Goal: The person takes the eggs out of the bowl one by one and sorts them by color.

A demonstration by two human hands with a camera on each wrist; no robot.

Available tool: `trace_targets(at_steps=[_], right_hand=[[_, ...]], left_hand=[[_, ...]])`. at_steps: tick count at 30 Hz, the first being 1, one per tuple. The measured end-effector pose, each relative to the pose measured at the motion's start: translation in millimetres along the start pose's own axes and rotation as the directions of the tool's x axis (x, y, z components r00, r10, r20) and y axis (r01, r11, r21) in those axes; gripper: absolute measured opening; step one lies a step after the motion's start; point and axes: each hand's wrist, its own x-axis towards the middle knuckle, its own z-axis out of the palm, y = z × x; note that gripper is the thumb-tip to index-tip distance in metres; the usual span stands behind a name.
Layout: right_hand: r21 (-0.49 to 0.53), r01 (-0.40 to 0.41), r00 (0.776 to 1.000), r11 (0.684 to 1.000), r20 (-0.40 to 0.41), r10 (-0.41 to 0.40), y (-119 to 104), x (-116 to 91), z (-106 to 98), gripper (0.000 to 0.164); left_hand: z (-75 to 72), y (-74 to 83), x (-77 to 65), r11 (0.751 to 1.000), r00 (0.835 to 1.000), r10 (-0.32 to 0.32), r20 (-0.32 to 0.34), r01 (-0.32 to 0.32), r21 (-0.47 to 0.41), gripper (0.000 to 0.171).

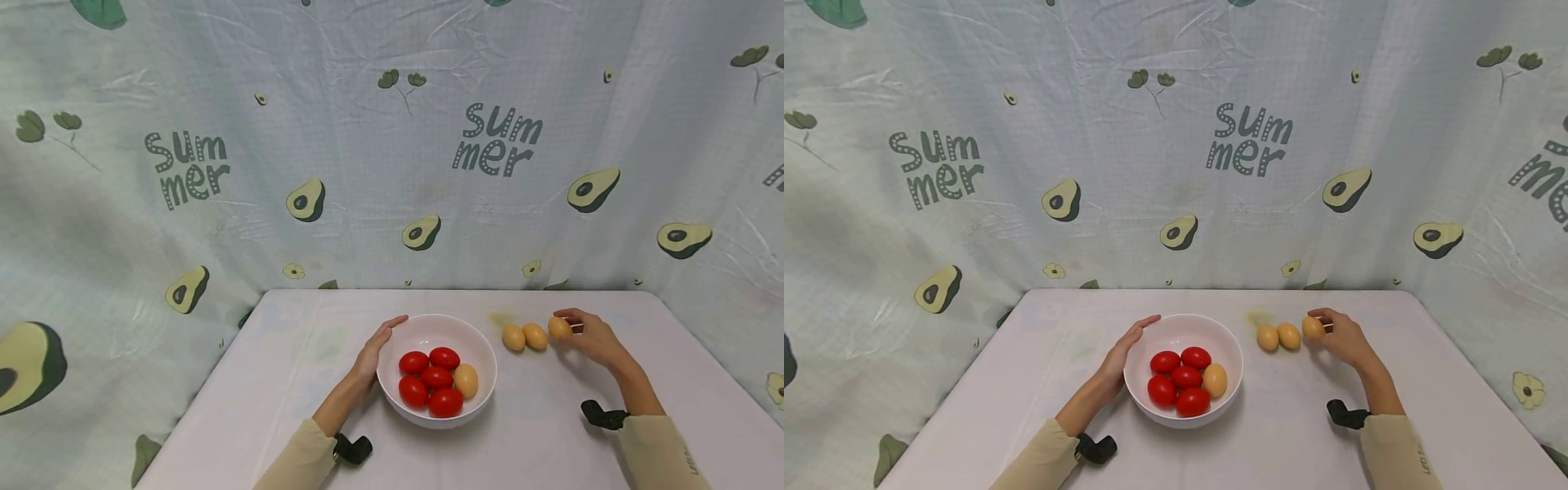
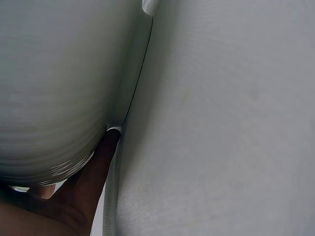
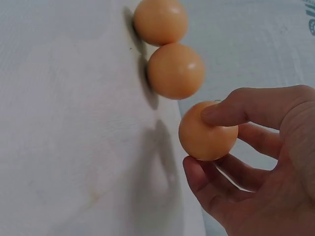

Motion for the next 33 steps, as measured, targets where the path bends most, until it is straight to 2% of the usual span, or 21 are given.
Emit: trace_targets(at_steps=[15, 33], right_hand=[[0.006, -0.1, 0.992, 0.995, 0.075, 0.099, 4.2, 1.9, 2.7, 0.065], [0.012, -0.109, 0.99, 0.994, 0.096, 0.108, 3.6, -4.8, 3.8, 0.065]], left_hand=[[-0.5, 0.2, 0.7, 1.0, 1.0, 0.002, 0.0, -0.002, -0.008, 0.051], [-3.0, -2.3, -3.4, 1.0, 1.0, 0.011, 0.014, -0.011, -0.002, 0.051]])
